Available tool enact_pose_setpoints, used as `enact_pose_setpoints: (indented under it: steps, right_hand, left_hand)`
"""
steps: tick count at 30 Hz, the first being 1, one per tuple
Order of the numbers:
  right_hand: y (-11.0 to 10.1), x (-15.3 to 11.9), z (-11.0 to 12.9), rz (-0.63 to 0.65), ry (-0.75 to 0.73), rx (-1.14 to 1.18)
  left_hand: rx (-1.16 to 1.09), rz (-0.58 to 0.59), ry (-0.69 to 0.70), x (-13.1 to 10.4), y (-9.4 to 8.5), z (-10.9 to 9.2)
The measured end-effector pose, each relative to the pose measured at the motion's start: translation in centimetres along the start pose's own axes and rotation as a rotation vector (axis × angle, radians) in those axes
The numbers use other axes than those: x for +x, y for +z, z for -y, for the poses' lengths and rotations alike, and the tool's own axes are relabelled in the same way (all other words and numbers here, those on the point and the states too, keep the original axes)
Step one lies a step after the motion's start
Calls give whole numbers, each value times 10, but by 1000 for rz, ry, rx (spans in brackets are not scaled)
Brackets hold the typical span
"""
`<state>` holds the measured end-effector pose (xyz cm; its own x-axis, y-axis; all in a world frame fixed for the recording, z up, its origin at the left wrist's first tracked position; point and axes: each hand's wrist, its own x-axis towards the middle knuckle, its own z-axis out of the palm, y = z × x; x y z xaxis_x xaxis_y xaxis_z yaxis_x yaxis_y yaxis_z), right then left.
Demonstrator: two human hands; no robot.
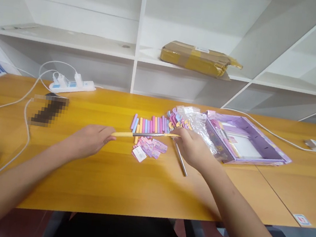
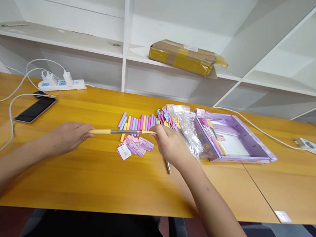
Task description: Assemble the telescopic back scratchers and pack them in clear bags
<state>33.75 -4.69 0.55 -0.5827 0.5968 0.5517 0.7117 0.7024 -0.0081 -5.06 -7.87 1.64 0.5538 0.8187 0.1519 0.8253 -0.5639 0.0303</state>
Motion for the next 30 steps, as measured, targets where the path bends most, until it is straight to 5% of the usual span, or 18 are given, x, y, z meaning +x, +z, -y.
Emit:
enact_pose_setpoints:
  steps: [22,30]
  right_hand:
    - [18,-12,38,49,87,195]
    - [14,-15,45,174,27,62]
  left_hand:
    - [-90,84,43,1,2,-16]
    - [-18,62,127,-1,27,-2]
